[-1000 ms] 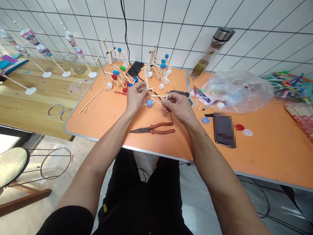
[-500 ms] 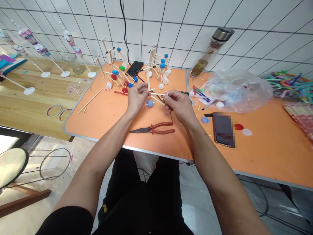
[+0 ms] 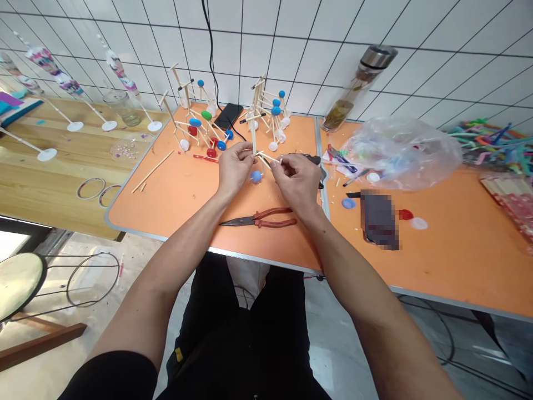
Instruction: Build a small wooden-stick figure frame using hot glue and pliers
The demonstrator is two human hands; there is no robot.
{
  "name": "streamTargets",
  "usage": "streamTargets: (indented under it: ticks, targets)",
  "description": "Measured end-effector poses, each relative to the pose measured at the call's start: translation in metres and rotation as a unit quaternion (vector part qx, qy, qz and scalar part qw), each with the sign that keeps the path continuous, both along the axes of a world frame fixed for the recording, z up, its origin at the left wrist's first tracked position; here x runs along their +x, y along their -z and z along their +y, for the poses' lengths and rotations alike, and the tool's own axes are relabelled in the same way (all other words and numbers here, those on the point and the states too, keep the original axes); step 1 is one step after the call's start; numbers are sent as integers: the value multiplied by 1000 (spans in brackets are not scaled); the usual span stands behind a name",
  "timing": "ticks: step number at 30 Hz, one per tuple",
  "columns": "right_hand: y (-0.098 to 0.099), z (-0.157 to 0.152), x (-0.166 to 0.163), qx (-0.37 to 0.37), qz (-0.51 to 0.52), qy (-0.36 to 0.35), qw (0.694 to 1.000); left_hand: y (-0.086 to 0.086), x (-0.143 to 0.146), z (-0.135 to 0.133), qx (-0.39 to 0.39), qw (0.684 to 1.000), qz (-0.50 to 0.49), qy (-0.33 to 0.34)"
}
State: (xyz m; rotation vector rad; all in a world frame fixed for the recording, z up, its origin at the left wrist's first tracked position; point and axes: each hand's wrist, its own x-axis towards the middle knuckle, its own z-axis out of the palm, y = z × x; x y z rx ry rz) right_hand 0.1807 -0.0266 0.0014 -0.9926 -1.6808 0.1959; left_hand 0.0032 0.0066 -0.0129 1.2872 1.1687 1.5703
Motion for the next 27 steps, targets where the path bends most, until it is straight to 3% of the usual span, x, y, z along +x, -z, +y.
streamTargets:
  ticks: [5, 27]
  targets:
    - [4, 3, -1, 62, -40, 23, 997, 7, 3, 4, 18, 1000, 12, 3]
    - [9, 6, -5, 64, -73, 47, 994, 7, 5, 2, 43, 997, 57, 0]
